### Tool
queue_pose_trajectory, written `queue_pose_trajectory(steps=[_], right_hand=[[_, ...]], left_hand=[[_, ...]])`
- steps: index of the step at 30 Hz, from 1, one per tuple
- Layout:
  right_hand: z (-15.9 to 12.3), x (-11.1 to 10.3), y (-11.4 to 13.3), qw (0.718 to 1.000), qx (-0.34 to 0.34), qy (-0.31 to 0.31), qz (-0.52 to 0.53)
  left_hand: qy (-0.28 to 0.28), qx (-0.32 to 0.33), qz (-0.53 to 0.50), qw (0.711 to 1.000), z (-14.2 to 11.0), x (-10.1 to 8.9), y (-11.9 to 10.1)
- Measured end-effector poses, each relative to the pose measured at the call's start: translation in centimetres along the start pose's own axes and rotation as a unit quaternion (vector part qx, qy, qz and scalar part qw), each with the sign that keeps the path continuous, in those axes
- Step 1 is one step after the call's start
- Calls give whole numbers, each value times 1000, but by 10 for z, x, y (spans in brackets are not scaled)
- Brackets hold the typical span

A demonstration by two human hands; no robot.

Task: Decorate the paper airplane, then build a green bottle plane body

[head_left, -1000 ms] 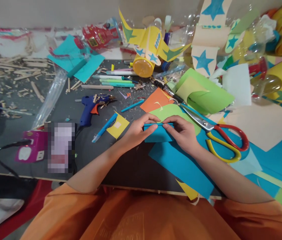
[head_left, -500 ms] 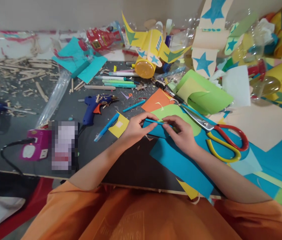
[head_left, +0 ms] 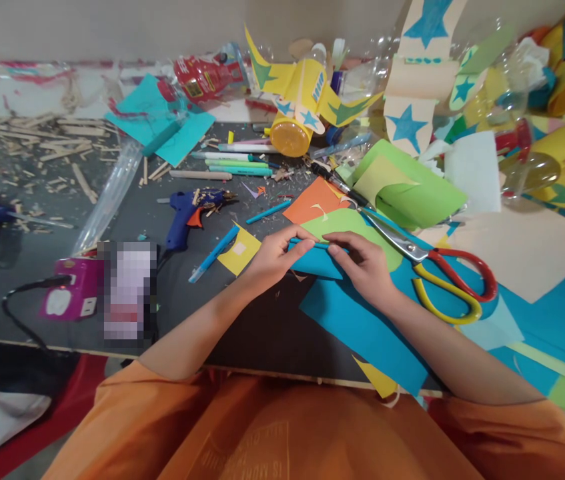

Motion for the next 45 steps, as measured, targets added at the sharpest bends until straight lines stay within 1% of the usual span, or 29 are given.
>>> queue_pose_trajectory(steps=[2,5,11,15,18,25,28,33,35,39,41,45], right_hand=[[1,0,2,1000,-5,11,-6],[2,-2,6,1000,-20,1,-20],[1,-3,8,998,-46,-16,-35],[0,-3,7,999,-37,-13,-38],[1,-2,4,999,-26,-3,-35],[2,-3,5,998,-33,-19,-48],[2,-3,5,998,-35,-18,-56],[2,-2,4,997,-30,-12,-63],[2,-1,5,997,-37,-8,-66],[1,1,12,997,-47,-3,-64],[0,3,13,999,-33,-3,-42],[-5,9,8,998,41,-8,42]], left_hand=[[-6,0,11,1000,0,-1,1],[-8,0,28,1000,0,-1,4],[-6,-5,-2,1000,0,0,7],[-3,-17,-22,1000,0,1,6],[-1,-25,-10,1000,0,2,6],[-15,-12,-4,1000,0,1,5],[-21,2,-5,1000,1,0,4],[-24,2,-1,1000,1,0,5],[-29,0,-18,999,1,-1,5],[-36,-12,-94,995,1,-2,5],[-33,-17,-125,991,0,-1,6],[-39,-21,-170,984,0,3,7]])
Point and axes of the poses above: each hand's wrist, its own z-axis towards the middle knuckle, its own x-axis out of the palm, y = z × x, the point moved 9 cm from there along z, towards the middle knuckle, and after that the axes turned 4 degrees about y, right-handed, at the moved point
